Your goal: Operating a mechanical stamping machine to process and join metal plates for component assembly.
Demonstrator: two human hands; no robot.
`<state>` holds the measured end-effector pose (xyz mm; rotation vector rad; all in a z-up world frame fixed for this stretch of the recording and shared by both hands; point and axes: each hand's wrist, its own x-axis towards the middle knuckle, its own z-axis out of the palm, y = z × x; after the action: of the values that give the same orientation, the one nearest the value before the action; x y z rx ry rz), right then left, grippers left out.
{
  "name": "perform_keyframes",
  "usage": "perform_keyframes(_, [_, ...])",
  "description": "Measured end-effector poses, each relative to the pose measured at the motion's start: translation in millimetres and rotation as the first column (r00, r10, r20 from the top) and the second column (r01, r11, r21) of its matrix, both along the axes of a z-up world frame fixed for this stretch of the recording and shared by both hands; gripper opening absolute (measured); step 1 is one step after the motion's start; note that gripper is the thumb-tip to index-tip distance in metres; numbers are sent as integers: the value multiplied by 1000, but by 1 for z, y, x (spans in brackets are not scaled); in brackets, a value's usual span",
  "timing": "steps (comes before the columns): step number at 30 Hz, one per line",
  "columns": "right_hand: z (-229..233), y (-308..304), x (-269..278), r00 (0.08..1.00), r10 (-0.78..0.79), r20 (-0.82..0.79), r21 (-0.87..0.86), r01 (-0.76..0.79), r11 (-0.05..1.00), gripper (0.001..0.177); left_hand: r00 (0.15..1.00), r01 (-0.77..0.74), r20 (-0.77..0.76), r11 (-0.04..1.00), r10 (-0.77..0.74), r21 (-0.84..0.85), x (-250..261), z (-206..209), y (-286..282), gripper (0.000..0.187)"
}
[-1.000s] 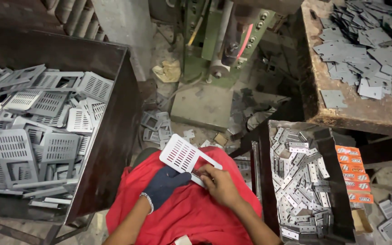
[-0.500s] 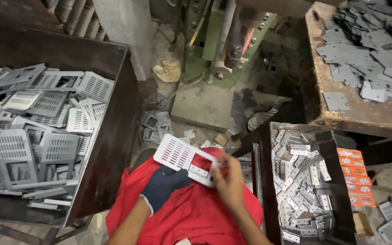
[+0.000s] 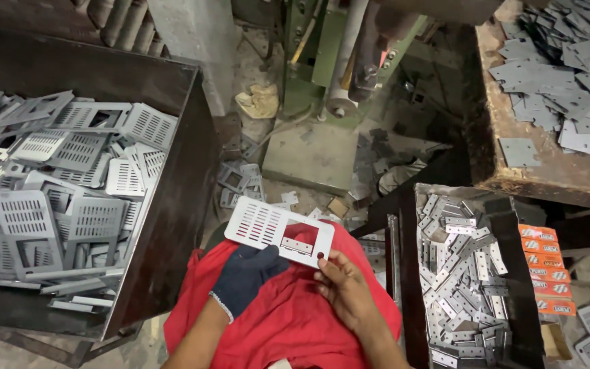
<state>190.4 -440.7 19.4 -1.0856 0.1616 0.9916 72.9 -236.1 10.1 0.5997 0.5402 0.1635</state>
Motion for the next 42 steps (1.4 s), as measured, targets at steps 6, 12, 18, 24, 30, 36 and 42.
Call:
perform_keyframes(6, [3, -1, -1, 1000, -10, -14, 65, 10, 998, 19, 1000, -17, -10, 1000, 17, 13, 0, 9, -1, 24])
perform_keyframes(12, [23, -1, 0, 1000, 3, 26, 75, -5, 997, 17, 1000, -12, 11, 990, 10, 143, 0, 19, 0, 27])
perform_keyframes(18, [82, 1, 11, 982, 46, 182, 76, -61, 995, 17, 1000, -12, 14, 946, 8, 325, 15, 85, 6, 28])
perform_keyframes(24, [160, 10, 21, 974, -12, 226, 229, -42, 973, 17, 995, -86, 95, 825, 40, 559, 27, 160, 16, 28])
perform_keyframes(30, [215, 17, 37, 965, -47, 258, 325, -41, 945, 21, 976, -188, 195, 812, 94, 553, 40, 232, 19, 28])
perform_keyframes(36, [259, 32, 62, 949, -84, 305, 331, -23, 943, 23, 981, -182, 168, 787, 101, 590, 67, 274, 28, 26])
perform_keyframes(42, [274, 50, 121, 949, -120, 293, 403, -9, 915, 13, 916, -229, 401, 814, -5, 534, 139, 278, 52, 27])
